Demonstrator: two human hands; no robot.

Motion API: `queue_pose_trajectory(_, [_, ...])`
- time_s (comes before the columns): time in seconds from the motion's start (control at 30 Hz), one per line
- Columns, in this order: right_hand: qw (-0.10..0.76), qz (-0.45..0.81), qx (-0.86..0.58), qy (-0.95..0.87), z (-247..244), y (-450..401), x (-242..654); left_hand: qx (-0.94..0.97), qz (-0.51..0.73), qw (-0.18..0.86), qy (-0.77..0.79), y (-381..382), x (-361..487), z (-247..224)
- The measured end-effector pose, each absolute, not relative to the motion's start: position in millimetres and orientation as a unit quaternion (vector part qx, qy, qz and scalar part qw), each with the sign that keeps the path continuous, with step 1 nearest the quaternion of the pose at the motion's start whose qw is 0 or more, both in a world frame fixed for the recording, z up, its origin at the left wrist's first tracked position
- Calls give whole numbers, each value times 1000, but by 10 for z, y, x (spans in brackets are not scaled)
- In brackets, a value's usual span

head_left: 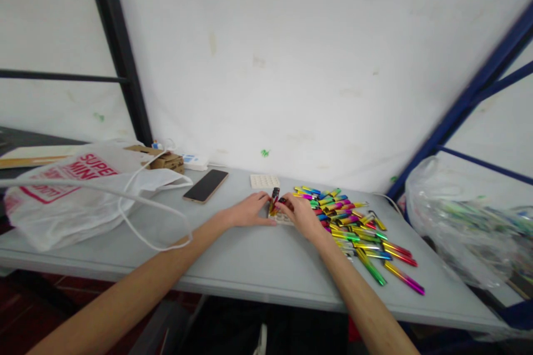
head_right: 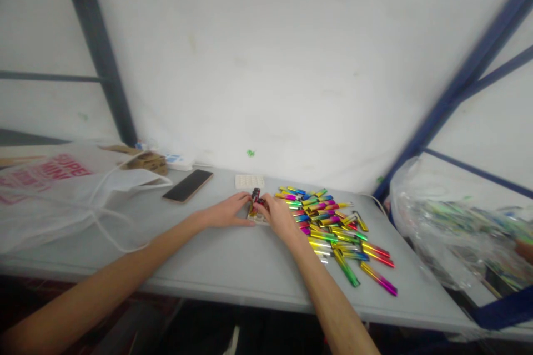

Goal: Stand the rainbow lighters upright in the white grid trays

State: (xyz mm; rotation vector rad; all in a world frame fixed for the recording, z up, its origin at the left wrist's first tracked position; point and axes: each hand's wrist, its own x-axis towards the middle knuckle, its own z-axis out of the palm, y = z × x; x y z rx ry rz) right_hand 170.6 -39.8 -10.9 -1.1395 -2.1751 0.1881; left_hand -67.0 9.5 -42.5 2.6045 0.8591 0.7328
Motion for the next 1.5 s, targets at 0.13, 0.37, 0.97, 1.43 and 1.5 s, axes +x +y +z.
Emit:
queue_pose_trajectory(0.13, [294,33,-476,-828,-110,-394,1582,909,249,157,295,103,-673,-434])
queue_pose_trajectory(0.37, [301,25,-482,-823,-93,-383,1756,907,232,168,308,54,-683,-353])
queue_pose_trajectory(0.97, [93,23,-603,-792,158,477,2516,906,213,158,330,28,-666,-314])
queue_pose_trajectory(1.43, [228,52,-593,-771,382,206,2561,904,231,163,320,49,-672,-342])
queue_pose_trajectory(1.5, [313,112,-558,-760,409,72,2495,903,232,162,323,48,-668,-341])
